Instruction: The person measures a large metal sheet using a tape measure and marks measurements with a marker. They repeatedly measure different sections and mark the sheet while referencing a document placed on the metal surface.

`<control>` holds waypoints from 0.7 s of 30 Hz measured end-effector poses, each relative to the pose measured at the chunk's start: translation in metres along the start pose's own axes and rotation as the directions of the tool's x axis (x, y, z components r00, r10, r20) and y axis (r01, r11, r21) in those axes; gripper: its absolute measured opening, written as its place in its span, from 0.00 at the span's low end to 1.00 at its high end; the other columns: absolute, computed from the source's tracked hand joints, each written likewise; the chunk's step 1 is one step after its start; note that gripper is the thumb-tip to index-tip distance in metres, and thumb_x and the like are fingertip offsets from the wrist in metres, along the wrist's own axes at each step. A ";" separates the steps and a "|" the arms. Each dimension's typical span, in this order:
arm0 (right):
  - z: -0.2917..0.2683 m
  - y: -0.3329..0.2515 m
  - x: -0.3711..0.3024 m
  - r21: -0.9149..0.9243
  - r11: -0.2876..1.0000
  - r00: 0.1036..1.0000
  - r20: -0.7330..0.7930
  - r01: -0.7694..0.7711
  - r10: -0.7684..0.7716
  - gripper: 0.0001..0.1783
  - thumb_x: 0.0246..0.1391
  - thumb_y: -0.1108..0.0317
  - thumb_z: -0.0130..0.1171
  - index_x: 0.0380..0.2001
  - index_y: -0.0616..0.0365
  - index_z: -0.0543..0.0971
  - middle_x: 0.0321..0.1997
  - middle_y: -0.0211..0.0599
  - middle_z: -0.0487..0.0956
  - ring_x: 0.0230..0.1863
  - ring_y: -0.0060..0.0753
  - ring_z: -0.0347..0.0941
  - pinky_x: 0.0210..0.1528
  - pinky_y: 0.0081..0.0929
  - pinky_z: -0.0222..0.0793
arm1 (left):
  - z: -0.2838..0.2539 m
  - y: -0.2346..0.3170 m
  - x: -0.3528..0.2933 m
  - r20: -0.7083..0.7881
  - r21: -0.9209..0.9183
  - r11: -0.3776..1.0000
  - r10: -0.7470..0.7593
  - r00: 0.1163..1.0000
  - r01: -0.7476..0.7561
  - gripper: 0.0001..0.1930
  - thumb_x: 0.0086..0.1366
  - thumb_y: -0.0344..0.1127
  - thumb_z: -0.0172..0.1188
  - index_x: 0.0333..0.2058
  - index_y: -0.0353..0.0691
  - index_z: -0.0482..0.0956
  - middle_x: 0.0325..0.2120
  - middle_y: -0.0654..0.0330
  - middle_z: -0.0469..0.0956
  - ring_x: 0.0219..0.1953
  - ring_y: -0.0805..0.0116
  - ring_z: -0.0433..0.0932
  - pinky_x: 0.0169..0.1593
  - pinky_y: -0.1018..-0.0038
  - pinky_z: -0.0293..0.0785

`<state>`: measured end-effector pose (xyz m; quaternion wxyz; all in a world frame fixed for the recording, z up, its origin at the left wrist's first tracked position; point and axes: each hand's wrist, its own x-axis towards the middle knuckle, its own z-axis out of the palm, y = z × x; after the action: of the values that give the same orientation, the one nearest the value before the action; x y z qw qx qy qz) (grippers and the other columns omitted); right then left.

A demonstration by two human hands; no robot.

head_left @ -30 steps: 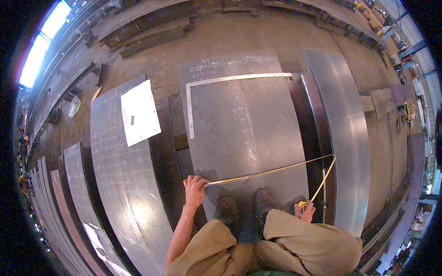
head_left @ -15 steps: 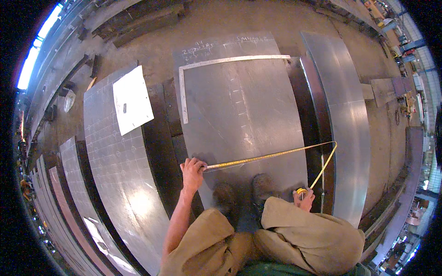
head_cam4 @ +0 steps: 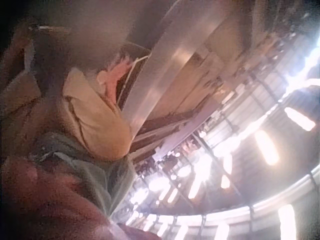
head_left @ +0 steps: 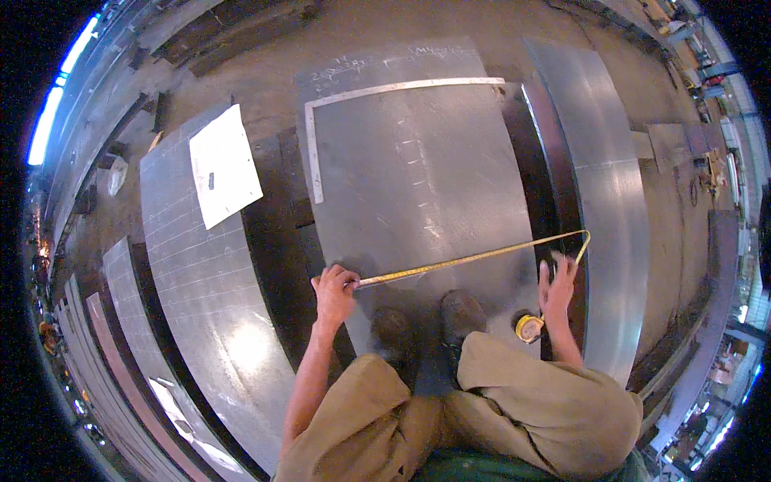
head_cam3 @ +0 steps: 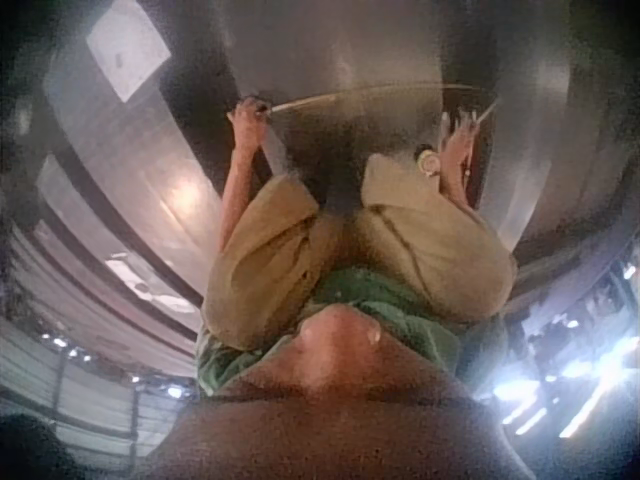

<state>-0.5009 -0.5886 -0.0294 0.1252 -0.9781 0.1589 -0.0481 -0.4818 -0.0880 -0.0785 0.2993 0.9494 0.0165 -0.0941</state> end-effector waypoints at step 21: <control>0.020 0.037 0.109 0.168 0.900 0.831 0.345 0.401 -0.435 0.12 0.58 0.78 0.56 0.45 0.54 0.76 0.49 0.42 0.72 0.43 0.57 0.77 0.41 0.46 0.77 | -0.006 -0.001 -0.002 0.074 0.028 0.999 -0.026 0.997 0.024 0.04 0.59 0.32 0.67 0.33 0.50 0.84 0.33 0.66 0.77 0.44 0.60 0.75 0.52 0.57 0.61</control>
<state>-0.4061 -0.6529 -0.0528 0.1830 -0.9734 -0.0882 0.1061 -0.4832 -0.0838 -0.0732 0.2856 0.9489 0.0160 -0.1332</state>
